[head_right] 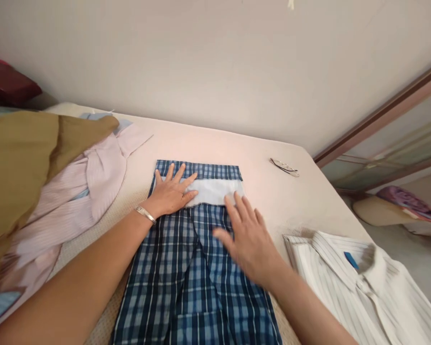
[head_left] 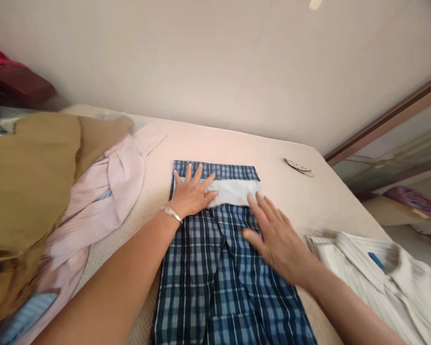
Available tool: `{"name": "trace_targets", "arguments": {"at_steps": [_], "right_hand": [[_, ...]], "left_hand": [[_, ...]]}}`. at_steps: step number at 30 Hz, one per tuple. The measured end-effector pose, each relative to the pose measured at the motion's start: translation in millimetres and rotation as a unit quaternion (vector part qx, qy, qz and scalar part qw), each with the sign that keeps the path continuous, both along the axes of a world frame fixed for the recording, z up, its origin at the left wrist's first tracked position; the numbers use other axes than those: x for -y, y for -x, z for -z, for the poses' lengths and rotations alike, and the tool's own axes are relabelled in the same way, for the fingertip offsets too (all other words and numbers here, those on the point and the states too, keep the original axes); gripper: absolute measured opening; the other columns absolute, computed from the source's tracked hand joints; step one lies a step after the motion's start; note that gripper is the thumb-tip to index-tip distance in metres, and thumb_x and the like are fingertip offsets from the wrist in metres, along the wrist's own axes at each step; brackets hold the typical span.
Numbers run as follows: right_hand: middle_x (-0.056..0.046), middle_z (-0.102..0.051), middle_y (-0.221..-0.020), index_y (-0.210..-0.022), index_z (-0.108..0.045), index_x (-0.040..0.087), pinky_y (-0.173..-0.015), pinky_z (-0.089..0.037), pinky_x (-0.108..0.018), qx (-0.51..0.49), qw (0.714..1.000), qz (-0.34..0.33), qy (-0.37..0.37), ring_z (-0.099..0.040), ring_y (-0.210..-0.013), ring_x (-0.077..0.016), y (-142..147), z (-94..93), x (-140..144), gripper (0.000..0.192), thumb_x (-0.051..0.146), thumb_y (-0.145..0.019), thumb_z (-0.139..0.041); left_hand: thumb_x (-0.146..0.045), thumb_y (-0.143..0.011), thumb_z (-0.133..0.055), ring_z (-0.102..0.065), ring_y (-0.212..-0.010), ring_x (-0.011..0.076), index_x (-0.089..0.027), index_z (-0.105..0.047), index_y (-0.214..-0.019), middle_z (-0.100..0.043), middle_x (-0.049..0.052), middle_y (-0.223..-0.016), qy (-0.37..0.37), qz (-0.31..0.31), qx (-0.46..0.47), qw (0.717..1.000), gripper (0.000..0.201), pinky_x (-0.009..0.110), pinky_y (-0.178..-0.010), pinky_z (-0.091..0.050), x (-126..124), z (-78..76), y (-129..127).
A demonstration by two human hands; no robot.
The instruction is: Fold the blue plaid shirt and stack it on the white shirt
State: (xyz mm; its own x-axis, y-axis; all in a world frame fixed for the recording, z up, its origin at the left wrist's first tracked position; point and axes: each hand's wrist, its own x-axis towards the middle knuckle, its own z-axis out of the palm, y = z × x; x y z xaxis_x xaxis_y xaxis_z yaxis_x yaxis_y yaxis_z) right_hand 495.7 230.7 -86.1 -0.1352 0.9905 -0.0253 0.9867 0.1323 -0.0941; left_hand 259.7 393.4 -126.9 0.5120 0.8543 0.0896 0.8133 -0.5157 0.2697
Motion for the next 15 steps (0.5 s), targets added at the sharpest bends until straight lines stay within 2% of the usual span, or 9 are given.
{"name": "trace_targets", "arguments": {"at_steps": [3, 6, 8, 11, 15], "right_hand": [[-0.004, -0.010, -0.172, -0.166, -0.004, 0.040, -0.120, -0.033, -0.067, -0.018, 0.997, -0.065, 0.029, -0.014, -0.157, -0.0378, 14.5, 7.2, 85.8, 0.092, 0.071, -0.094, -0.050], [-0.005, -0.011, -0.172, -0.166, -0.006, 0.040, -0.117, -0.033, -0.071, -0.037, 0.996, -0.061, 0.047, -0.016, -0.156, -0.0418, 23.7, 20.2, 132.6, 0.096, 0.072, -0.091, -0.055], [-0.005, -0.005, -0.173, -0.166, -0.007, 0.039, -0.120, -0.028, -0.070, -0.048, 0.996, -0.042, 0.064, -0.011, -0.158, -0.0403, 26.8, 23.3, 140.4, 0.090, 0.072, -0.094, -0.050], [-0.005, 0.004, -0.173, -0.166, -0.008, 0.037, -0.123, -0.018, -0.068, -0.073, 0.993, -0.027, 0.084, -0.001, -0.159, -0.0375, 28.9, 19.5, 136.2, 0.084, 0.073, -0.098, -0.041], [-0.006, 0.003, -0.174, -0.166, -0.015, 0.034, -0.124, -0.010, -0.067, -0.099, 0.991, -0.014, 0.089, 0.005, -0.159, -0.0367, 30.2, 16.6, 133.3, 0.085, 0.077, -0.097, -0.039]], "left_hand": [[-0.068, -0.100, -0.032, -0.005, -0.156, 0.0502, -0.042, -0.037, -0.158, -0.015, 0.009, -0.173, 0.006, 0.006, -0.015, 1.000, 0.064, 0.086, -0.111, 0.000, 0.0, -1.7, -0.4], [-0.072, -0.099, -0.026, -0.004, -0.156, 0.0500, -0.043, -0.033, -0.160, -0.011, 0.009, -0.174, 0.008, 0.010, -0.040, 0.999, 0.068, 0.085, -0.111, -0.001, -0.2, -2.9, 0.1], [-0.076, -0.097, -0.023, -0.003, -0.157, 0.0497, -0.043, -0.028, -0.161, -0.009, 0.009, -0.174, 0.004, 0.009, -0.055, 0.998, 0.072, 0.085, -0.111, -0.003, -1.9, -3.2, 0.8], [-0.078, -0.096, -0.022, -0.002, -0.157, 0.0487, -0.043, -0.024, -0.162, -0.006, 0.009, -0.175, -0.003, 0.007, -0.077, 0.997, 0.075, 0.083, -0.113, -0.006, -5.4, -4.6, -0.2], [-0.070, -0.100, -0.025, -0.008, -0.158, 0.0436, -0.038, -0.026, -0.163, -0.009, 0.011, -0.174, 0.007, -0.005, -0.107, 0.994, 0.071, 0.076, -0.118, -0.011, 7.1, -12.7, -4.7]]}}
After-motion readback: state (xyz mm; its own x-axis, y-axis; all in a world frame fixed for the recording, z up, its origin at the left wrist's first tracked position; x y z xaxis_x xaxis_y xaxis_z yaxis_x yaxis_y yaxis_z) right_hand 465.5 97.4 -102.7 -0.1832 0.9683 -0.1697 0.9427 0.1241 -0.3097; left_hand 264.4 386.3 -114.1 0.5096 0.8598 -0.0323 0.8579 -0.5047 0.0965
